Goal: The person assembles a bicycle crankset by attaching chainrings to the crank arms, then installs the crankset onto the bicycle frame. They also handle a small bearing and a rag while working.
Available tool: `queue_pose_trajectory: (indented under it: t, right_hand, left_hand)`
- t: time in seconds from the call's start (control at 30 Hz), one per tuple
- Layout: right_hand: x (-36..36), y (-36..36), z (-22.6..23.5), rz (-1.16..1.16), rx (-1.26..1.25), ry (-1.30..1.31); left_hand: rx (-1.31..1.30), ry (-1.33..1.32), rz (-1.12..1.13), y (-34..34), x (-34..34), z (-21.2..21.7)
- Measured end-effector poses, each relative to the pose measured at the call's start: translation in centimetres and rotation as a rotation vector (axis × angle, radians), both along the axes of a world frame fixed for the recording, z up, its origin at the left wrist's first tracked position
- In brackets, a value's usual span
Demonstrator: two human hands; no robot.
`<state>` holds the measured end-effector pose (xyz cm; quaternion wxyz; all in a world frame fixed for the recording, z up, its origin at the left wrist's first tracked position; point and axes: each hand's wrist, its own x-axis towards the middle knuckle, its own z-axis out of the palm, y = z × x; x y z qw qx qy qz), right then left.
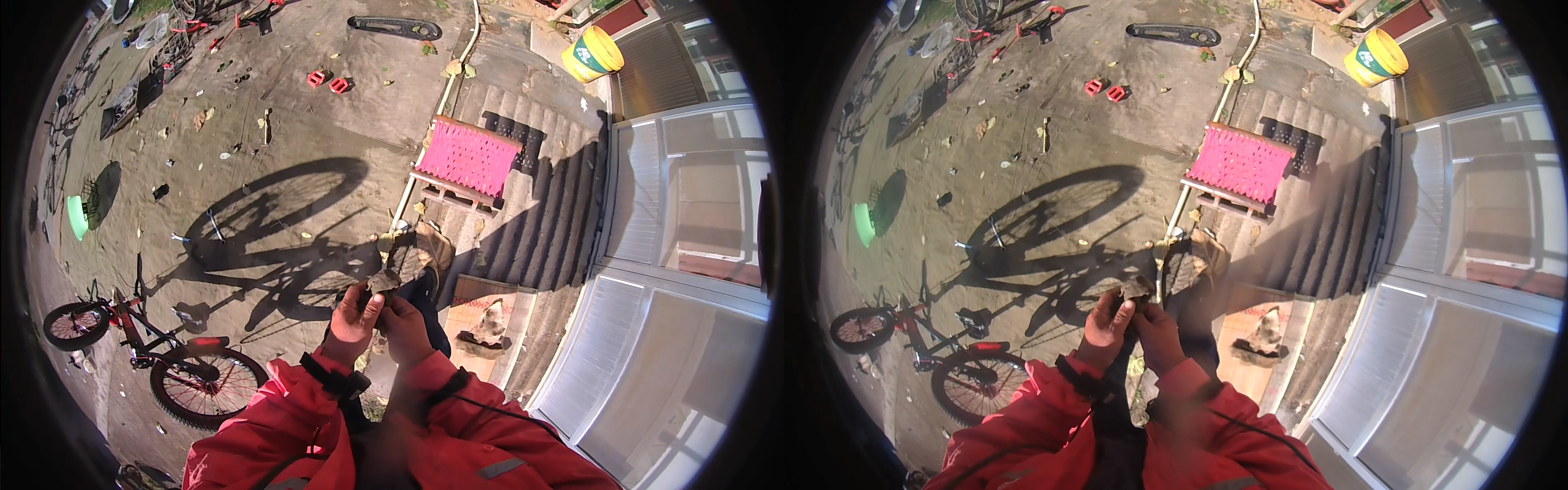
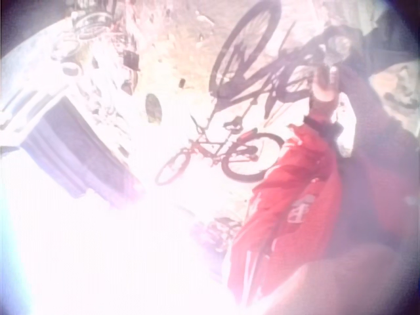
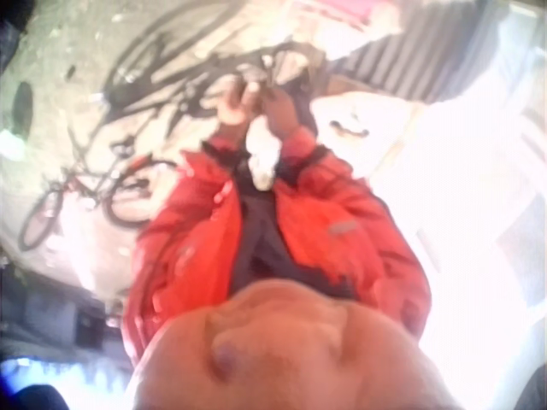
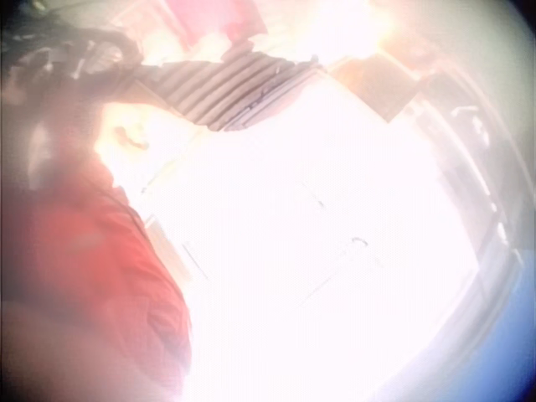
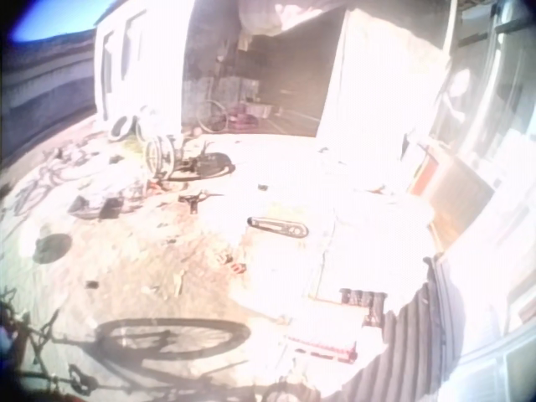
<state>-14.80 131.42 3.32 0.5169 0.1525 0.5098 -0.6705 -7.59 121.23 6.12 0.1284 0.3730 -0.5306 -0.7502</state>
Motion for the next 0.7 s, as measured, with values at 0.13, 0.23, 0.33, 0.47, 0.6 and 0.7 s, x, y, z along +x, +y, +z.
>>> queue_pose_trajectory:
  t: [0.13,0.23,0.33,0.47,0.6,0.7]
  right_hand:
    - [-2.1,0.6,-0.4,0.028,-0.01,0.062]
    - [-3.5,1.6,-0.4,0.111,0.042,0.128]
    - [-5.8,2.4,-1.2,0.309,0.095,0.27]
    - [-10.4,3.6,-3.4,0.578,0.022,0.315]
    - [-19.3,6.6,-8.2,0.583,0.046,0.275]
    - [-29.1,10.6,-13.9,0.354,0.333,0.68]
  left_hand:
    - [0.215,-0.026,0.034,0.3,-2.3,-0.1]
    - [0.42,0.052,0.194,1.2,-4.0,-1.0]
    - [0.56,0.063,0.285,1.7,-5.5,-2.4]
    - [0.687,0.0,0.42,2.0,-7.4,-4.5]
    - [0.631,-0.066,0.578,1.2,-8.6,-7.5]
    - [0.594,-0.112,0.592,1.1,-7.7,-9.2]
